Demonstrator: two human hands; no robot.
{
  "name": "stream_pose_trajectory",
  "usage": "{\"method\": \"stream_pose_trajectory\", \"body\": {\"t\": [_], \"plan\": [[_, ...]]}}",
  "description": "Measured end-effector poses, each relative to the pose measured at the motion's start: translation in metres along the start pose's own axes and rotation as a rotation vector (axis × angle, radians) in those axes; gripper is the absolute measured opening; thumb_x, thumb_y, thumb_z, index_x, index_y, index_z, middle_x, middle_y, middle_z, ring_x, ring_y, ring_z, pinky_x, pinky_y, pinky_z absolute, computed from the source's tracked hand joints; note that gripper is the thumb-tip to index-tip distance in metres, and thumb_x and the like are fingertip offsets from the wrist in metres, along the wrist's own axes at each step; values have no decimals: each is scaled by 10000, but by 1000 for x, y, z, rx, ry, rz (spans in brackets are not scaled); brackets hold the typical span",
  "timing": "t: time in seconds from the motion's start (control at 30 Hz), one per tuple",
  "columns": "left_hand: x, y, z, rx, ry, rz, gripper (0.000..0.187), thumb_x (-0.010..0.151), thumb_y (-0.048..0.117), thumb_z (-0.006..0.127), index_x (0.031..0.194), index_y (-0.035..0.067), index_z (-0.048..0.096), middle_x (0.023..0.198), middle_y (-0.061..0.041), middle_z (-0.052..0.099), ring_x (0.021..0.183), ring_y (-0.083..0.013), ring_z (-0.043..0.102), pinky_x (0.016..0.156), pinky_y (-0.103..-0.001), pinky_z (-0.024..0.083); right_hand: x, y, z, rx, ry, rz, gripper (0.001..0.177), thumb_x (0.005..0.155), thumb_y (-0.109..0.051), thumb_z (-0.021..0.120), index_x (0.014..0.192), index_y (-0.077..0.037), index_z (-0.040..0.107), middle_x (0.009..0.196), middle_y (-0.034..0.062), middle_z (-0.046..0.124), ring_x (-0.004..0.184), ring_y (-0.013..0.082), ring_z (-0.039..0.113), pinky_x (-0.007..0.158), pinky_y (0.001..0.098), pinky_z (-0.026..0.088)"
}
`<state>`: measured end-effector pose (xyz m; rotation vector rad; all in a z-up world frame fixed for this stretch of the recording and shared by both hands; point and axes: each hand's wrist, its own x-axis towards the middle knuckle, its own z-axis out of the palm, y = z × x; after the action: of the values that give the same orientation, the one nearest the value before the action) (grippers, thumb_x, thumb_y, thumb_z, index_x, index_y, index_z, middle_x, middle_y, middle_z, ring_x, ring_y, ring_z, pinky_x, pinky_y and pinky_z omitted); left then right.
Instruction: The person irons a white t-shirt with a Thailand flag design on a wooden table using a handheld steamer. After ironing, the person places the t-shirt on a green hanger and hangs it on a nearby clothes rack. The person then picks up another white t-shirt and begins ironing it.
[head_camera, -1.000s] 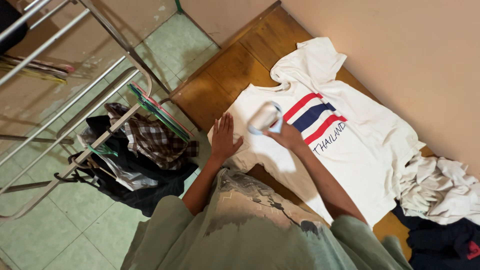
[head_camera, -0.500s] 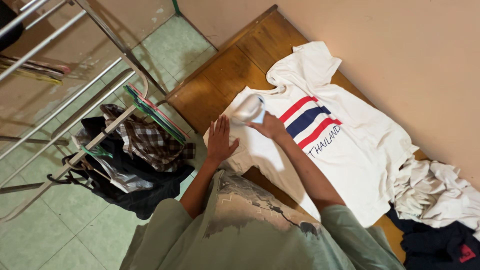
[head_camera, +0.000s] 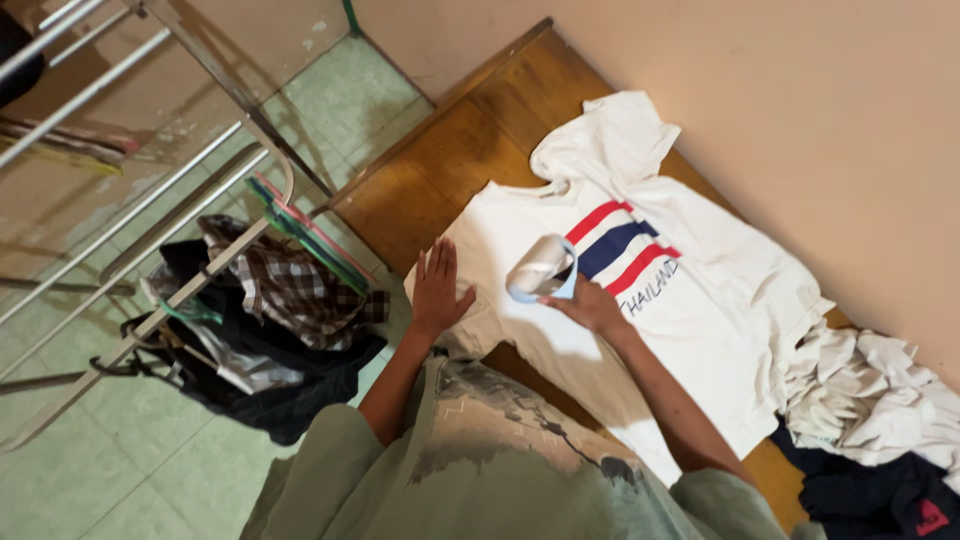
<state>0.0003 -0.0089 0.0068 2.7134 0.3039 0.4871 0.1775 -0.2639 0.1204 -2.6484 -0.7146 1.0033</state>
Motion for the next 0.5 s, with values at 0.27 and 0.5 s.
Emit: {"method": "stream_pose_trajectory", "body": {"t": [0.27, 0.5], "plan": [[3, 2, -6, -11, 11, -11, 928, 968, 500, 553, 1605, -75, 201, 1680, -226, 256, 1589, -325, 184, 1290, -516, 96, 71, -64, 3, -4, 52, -102, 1187, 742, -830, 670, 1455, 85, 417, 1400, 304, 562, 1282, 399, 592, 1066, 444, 480], [1, 6, -8, -38, -3, -29, 932, 947, 496, 559, 1602, -65, 208, 1672, -223, 263, 1580, -323, 189, 1280, -523, 101, 77, -89, 0, 6, 90, -105, 1148, 701, -815, 661, 1451, 30, 455, 1386, 264, 591, 1253, 399, 606, 1014, 472, 508]]}}
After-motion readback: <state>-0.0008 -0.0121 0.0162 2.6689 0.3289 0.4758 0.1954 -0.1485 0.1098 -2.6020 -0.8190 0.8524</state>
